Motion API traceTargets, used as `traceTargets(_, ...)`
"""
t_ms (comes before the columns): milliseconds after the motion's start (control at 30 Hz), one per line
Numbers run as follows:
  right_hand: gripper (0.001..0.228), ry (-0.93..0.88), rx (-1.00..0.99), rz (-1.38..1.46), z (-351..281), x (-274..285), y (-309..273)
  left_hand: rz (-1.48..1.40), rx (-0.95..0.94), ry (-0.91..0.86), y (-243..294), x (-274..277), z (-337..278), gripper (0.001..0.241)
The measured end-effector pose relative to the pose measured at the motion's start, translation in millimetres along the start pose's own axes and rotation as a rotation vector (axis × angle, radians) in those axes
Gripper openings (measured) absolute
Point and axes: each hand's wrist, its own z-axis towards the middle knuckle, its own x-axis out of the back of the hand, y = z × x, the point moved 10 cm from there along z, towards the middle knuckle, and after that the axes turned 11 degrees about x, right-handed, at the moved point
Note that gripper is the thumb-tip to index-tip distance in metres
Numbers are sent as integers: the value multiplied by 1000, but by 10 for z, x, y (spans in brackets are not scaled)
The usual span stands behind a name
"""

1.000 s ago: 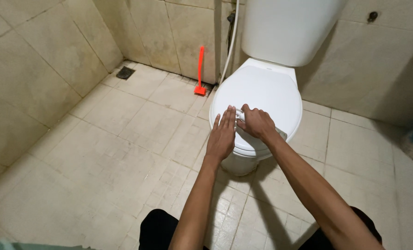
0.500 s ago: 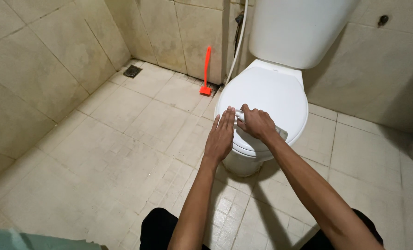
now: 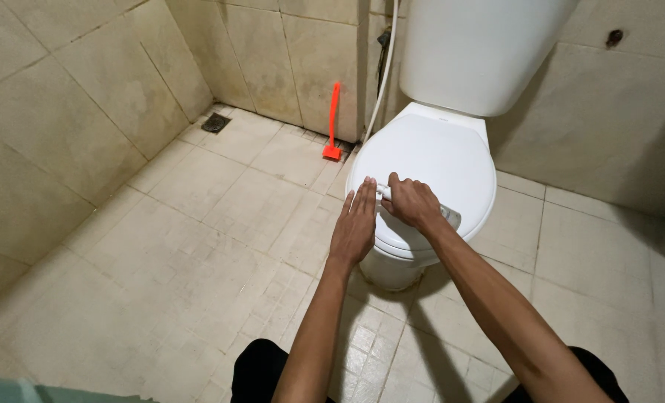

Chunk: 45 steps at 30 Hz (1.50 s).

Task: The person wipes the toilet tank and lid with a green cloth, then uses a white tissue to wipe the toilet seat. The person places the cloth on a shelf and the tissue on the toilet seat.

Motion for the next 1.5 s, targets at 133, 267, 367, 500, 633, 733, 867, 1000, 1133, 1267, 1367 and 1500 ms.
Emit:
traceTargets(133, 38, 18, 10, -2, -5, 120, -86, -21, -15, 32, 11, 51, 12, 71)
traceTargets(267, 39, 58, -4, -2, -30, 198, -94, -7, -2, 18, 26, 29, 47, 72)
traceTargets(367, 40, 88, -12, 10, -30, 205, -56, -14, 0, 14, 47, 3, 81, 72)
traceTargets(500, 42, 166, 2, -16, -55, 241, -17, -25, -10, 32, 87, -24, 118, 72)
traceTargets(633, 40, 135, -52, -64, -40, 188, 113, -55, -20, 29, 166, 29, 128, 73)
traceTargets(733, 38, 166, -55, -49, -90, 247, 144, -63, -28, 33, 234, 15, 141, 72)
traceTargets(867, 42, 157, -67, -30, -137, 291, 178, -117, -15, 4, 274, -33, 163, 71)
traceTargets(1000, 43, 100, -95, -36, -204, 240, 279, -124, -12, -24, 333, -131, 153, 67)
traceTargets(1133, 41, 113, -106, -90, -298, 197, 410, -92, -29, -57, 426, -279, 155, 67)
traceTargets(1267, 45, 115, -162, -77, -384, 234, 577, -74, -61, -34, 600, -264, 192, 69)
traceTargets(1367, 44, 129, -202, -33, -475, 302, 647, -61, -76, -23, 730, -263, 230, 71)
traceTargets(1500, 43, 144, -235, 2, -553, 361, 689, -55, -74, -48, 816, -262, 264, 75)
